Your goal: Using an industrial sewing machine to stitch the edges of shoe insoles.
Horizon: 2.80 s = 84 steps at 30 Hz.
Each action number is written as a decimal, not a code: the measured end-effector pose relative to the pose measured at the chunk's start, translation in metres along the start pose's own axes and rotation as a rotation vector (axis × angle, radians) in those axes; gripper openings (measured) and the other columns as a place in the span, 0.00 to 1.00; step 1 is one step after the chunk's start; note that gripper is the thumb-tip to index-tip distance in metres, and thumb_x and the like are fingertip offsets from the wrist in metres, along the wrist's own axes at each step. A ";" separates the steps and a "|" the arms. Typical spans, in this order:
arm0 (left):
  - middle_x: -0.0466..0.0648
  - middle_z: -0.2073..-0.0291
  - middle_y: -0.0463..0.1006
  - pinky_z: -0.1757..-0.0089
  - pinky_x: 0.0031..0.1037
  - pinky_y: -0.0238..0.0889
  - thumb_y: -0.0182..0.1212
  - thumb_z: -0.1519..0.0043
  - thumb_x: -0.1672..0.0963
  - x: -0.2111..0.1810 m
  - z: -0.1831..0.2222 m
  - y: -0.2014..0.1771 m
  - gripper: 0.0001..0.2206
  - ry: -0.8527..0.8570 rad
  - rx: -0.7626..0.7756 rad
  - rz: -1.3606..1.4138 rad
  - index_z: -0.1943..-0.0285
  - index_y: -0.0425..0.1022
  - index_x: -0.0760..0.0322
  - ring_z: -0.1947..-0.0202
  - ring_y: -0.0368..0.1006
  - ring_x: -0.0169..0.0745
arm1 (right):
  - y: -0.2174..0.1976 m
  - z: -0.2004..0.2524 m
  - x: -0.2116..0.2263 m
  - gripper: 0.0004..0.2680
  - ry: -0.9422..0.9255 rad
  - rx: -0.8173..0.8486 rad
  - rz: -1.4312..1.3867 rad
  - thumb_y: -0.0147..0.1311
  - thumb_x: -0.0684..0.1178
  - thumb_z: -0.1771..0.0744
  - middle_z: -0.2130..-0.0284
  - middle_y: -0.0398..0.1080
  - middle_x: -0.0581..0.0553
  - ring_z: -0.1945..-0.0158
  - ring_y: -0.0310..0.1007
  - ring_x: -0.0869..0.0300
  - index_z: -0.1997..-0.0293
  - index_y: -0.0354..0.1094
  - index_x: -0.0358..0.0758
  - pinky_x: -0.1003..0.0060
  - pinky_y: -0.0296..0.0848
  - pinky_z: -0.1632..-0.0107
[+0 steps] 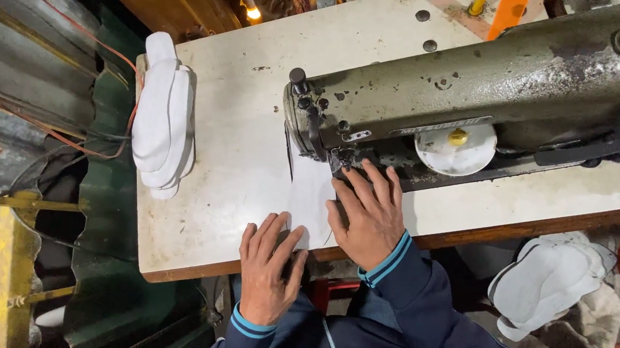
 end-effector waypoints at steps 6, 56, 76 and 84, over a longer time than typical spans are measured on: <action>0.55 0.34 0.71 0.32 0.53 0.47 0.60 0.34 0.56 0.000 -0.007 -0.002 0.16 -0.010 -0.015 0.007 0.36 0.74 0.56 0.30 0.64 0.57 | 0.001 0.000 -0.001 0.12 -0.001 -0.010 -0.012 0.52 0.52 0.30 0.42 0.72 0.40 0.31 0.60 0.41 0.44 0.75 0.39 0.29 0.53 0.28; 0.44 0.32 0.73 0.32 0.49 0.47 0.65 0.37 0.48 0.056 -0.061 0.003 0.19 0.069 0.187 0.002 0.36 0.78 0.42 0.27 0.58 0.51 | 0.001 -0.005 -0.007 0.12 0.029 0.050 -0.091 0.50 0.49 0.30 0.46 0.71 0.28 0.28 0.55 0.32 0.44 0.75 0.37 0.26 0.46 0.29; 0.44 0.35 0.75 0.33 0.50 0.49 0.68 0.41 0.46 0.055 -0.061 0.012 0.20 0.032 0.115 -0.014 0.39 0.80 0.44 0.29 0.62 0.51 | 0.003 -0.002 -0.005 0.13 0.038 0.076 -0.067 0.49 0.50 0.30 0.45 0.70 0.29 0.28 0.56 0.33 0.42 0.74 0.38 0.26 0.44 0.29; 0.45 0.38 0.77 0.35 0.54 0.54 0.70 0.44 0.45 0.053 -0.063 0.015 0.22 0.031 0.072 -0.024 0.41 0.81 0.46 0.32 0.65 0.55 | 0.001 0.000 -0.005 0.13 0.040 0.087 -0.074 0.48 0.51 0.29 0.44 0.70 0.29 0.29 0.56 0.33 0.42 0.73 0.38 0.26 0.43 0.29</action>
Point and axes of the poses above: each hand's wrist, its own z-axis away from the middle knuckle, its own y-axis out of the palm, x = y × z, the point moved 1 cm from there along -z, towards the middle knuckle
